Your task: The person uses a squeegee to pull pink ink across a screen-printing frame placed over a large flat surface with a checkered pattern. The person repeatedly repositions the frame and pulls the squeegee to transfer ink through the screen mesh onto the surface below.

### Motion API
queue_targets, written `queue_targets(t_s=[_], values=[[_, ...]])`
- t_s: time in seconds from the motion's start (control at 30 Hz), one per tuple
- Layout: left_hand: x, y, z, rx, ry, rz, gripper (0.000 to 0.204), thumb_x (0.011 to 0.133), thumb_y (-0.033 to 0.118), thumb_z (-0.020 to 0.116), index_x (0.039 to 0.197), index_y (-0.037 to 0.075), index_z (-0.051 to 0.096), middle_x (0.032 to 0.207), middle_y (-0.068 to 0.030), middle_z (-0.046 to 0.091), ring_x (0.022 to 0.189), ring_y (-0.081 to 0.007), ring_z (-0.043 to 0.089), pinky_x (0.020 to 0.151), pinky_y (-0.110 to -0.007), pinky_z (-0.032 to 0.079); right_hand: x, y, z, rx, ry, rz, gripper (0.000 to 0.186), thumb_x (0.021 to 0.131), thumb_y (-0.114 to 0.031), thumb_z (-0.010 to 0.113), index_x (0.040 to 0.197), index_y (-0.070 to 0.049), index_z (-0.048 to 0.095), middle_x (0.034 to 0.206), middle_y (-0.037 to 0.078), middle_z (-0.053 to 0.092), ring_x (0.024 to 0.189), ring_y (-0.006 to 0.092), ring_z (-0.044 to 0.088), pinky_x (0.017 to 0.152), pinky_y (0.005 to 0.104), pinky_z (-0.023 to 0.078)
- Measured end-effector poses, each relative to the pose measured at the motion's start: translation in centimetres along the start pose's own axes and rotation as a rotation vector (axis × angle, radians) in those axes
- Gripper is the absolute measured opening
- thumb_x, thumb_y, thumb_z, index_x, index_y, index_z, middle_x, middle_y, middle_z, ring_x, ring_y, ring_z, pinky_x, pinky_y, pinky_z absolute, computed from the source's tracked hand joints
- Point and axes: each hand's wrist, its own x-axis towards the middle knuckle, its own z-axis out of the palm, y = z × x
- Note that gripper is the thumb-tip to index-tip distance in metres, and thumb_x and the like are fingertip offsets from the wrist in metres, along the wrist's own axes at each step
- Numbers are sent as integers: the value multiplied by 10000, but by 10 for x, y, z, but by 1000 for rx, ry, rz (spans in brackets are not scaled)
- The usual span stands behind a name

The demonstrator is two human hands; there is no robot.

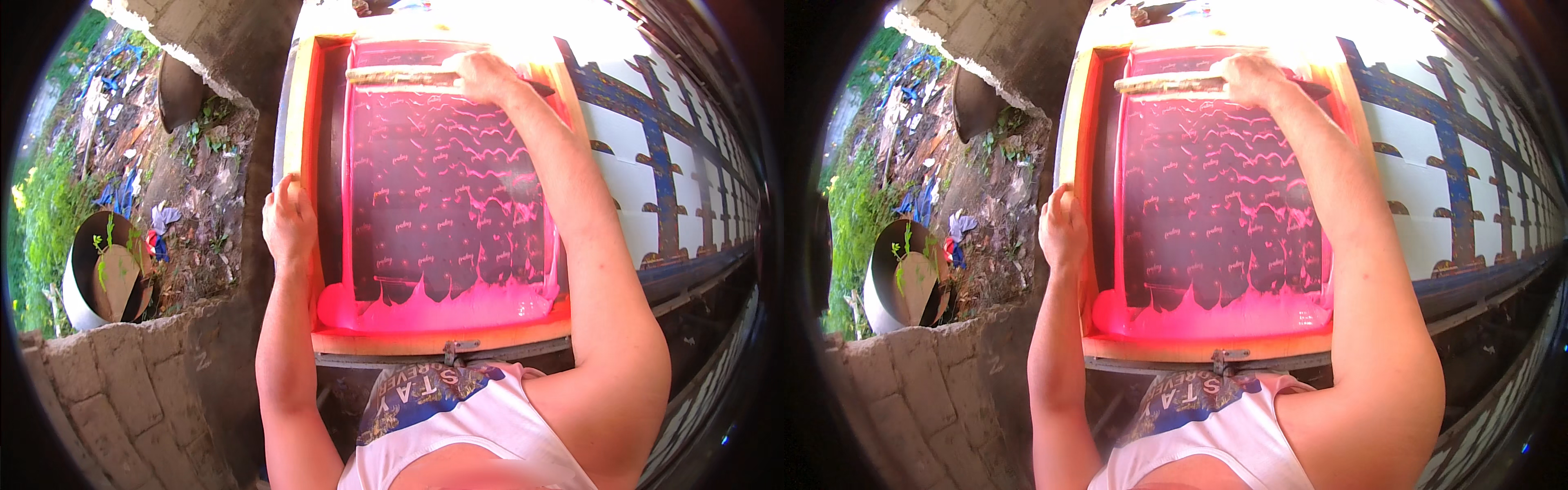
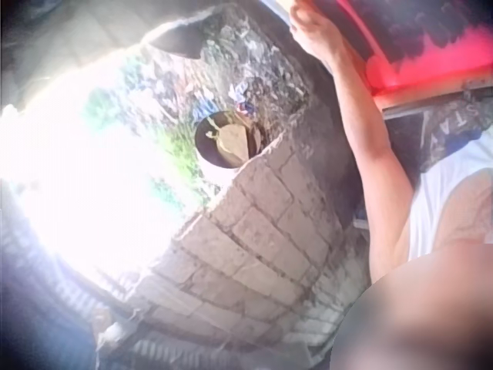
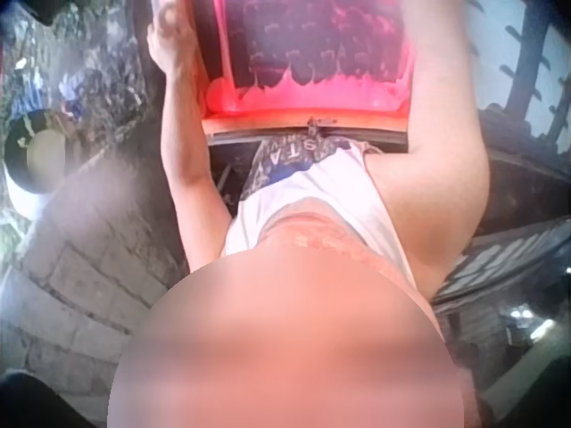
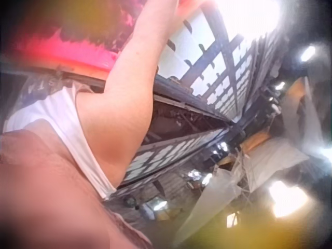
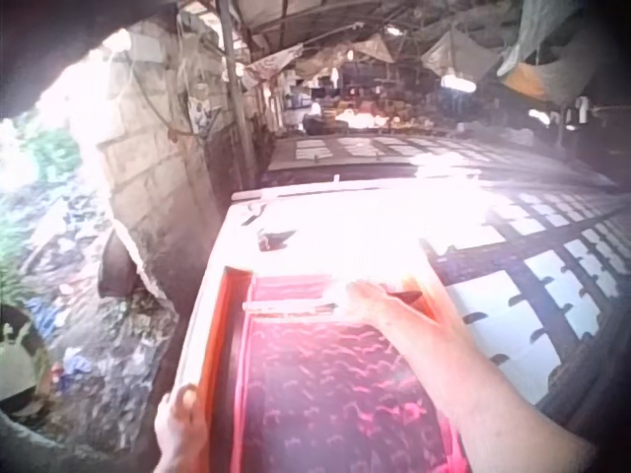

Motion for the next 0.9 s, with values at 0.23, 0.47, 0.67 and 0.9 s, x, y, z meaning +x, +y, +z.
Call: queue_targets(t_s=[0.23,0.47,0.67,0.9], values=[[3,-4,5,-20,-35,-43,394,1077,316,684,1433,148,697,1261,-227,751,1173,-465,717,1004,-563,598,-137,-75,-12,105,-24,-68,367,964,-121,768,1331,-104,786,1222,155,808,1167,391,771,1009,532,619],[4,-7,10,-18,-14,16,447,1060,317,667,1469,136,684,1283,-224,744,1218,-440,715,1026,-548,606,-282,-161,-3,141,78,-121,285,901,-58,729,1158,-136,823,1027,116,787,1030,369,779,894,517,622],[2,-4,5,-15,-80,12,487,1065,314,668,1515,129,651,1316,-235,730,1264,-437,699,1048,-543,608,-369,-219,1,100,113,-119,340,849,-17,707,1160,-93,819,1031,71,777,1000,311,761,895,468,607],[2,-3,3,8,-95,11,489,1071,301,662,1529,132,637,1349,-247,712,1276,-442,690,1055,-538,605,-362,-200,-12,184,-117,-178,350,881,-50,694,1195,-132,826,1092,128,792,1072,326,772,927,489,612]])
